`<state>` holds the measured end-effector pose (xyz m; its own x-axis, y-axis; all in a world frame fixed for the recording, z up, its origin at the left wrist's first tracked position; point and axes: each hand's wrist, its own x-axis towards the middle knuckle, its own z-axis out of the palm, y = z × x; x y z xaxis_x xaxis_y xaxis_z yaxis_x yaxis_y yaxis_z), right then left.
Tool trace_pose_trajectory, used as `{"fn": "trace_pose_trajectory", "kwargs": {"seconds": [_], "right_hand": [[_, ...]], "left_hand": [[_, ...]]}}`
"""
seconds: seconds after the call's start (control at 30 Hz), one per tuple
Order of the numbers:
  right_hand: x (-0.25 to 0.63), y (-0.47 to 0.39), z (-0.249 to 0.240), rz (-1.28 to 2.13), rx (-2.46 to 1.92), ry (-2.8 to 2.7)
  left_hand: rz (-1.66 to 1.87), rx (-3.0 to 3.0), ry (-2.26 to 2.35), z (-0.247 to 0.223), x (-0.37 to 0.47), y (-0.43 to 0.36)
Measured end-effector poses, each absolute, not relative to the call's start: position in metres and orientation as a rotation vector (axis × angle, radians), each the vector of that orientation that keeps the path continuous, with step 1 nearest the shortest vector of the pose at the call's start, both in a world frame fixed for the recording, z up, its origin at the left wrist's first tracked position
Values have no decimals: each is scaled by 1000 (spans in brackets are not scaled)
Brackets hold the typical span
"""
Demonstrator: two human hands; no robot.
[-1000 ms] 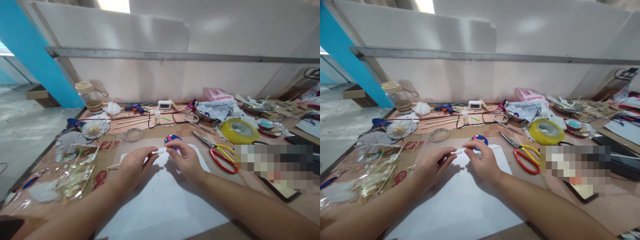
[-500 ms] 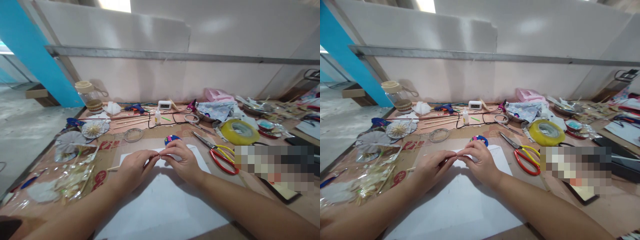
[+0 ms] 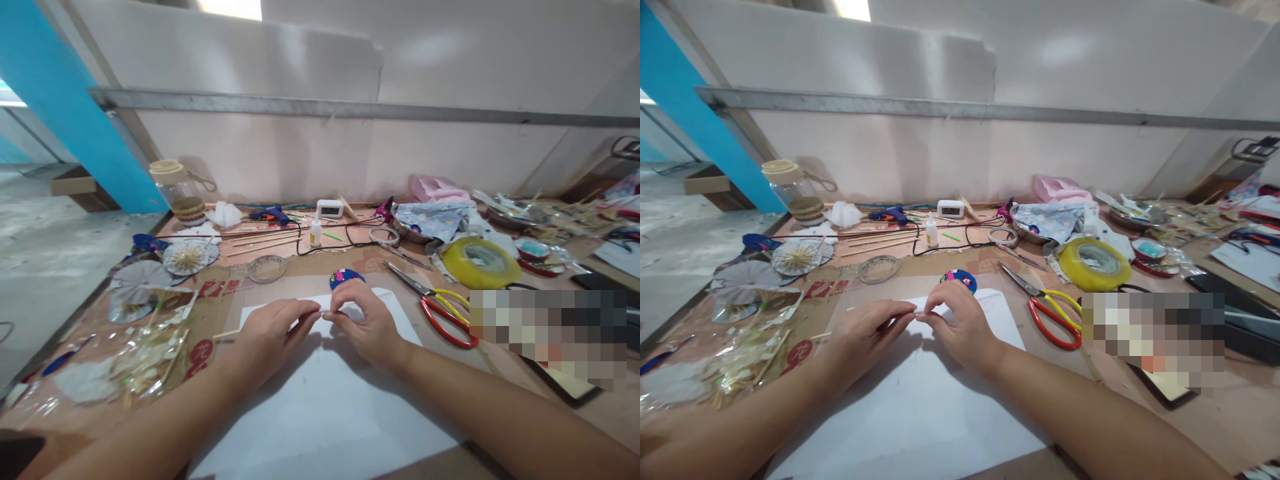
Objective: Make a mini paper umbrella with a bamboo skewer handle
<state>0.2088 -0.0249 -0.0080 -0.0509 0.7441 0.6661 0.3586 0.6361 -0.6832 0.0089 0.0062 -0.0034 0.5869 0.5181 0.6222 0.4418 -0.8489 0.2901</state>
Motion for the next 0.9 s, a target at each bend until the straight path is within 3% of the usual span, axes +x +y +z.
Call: {"fn": "trace_pose_trajectory", "kwargs": {"seconds": [0.9], "right_hand": [[210,-27,-6,422,-853,-1707]], "left_hand": [[1084,2716,779,1,10,5]]}}
